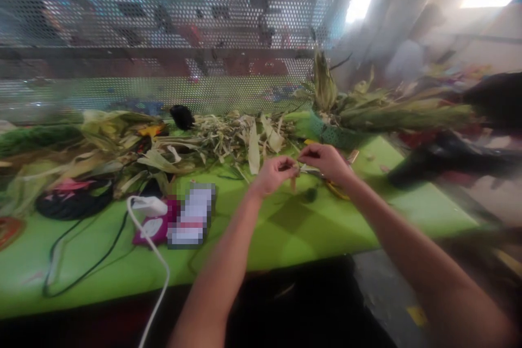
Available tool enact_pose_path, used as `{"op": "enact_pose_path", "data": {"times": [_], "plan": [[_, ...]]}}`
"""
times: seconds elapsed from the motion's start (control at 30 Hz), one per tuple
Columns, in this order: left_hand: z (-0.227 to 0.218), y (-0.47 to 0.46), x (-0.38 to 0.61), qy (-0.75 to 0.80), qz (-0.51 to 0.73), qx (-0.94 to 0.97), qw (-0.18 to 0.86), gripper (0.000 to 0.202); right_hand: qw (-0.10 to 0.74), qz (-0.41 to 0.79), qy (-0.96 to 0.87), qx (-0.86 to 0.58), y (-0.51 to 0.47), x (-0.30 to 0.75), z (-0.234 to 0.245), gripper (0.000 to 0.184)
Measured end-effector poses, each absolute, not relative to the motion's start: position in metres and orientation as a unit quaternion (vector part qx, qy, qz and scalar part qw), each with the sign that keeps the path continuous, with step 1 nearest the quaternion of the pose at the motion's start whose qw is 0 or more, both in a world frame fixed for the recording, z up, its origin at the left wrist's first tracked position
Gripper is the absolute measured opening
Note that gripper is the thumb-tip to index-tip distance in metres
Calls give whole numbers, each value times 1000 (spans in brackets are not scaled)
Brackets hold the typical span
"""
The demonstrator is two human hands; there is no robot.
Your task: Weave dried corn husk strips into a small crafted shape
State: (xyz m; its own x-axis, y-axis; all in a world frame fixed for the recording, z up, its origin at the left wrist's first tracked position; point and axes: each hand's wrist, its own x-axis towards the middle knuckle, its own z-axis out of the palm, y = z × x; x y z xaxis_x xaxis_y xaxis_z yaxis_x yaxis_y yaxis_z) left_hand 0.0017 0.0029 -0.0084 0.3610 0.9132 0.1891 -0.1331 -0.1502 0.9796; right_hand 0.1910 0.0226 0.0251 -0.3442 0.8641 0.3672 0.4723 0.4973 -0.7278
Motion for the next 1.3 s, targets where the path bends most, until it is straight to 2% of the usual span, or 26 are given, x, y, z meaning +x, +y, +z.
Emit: {"op": "enact_pose_path", "data": {"times": [0.07,0.17,0.3,0.37,0.43,0.5,0.57,0.67,0.73,0.87,1.0,1.23,1.3], "plan": [[-12,6,3,306,504,527,612,25,393,297,-749,-443,24,191,15,26],[-19,12,5,333,556,470,599,24,393,241,-776,-431,13,186,8,17],[-21,11,4,408,546,555,477,14,359,105,-840,-393,-9,179,21,14],[-18,7,4,433,516,622,399,9,339,76,-852,-391,-11,181,31,16],[-14,3,4,432,475,672,369,6,334,82,-852,-395,-5,185,36,14],[-10,1,4,401,447,692,401,8,345,127,-837,-405,4,191,36,13],[-9,0,5,349,443,674,476,16,359,204,-805,-426,11,195,30,17],[-12,3,8,293,473,590,585,27,382,313,-740,-456,14,194,19,29],[-16,6,9,290,509,529,614,28,398,342,-721,-453,12,191,13,33],[-25,12,12,315,557,484,596,28,416,266,-744,-451,4,187,12,31],[-29,14,12,322,546,503,587,29,413,161,-772,-456,0,188,14,34],[-24,11,12,316,546,472,616,22,398,223,-766,-453,4,197,1,24],[-22,10,11,316,554,453,623,19,384,206,-772,-462,6,211,0,24]]}}
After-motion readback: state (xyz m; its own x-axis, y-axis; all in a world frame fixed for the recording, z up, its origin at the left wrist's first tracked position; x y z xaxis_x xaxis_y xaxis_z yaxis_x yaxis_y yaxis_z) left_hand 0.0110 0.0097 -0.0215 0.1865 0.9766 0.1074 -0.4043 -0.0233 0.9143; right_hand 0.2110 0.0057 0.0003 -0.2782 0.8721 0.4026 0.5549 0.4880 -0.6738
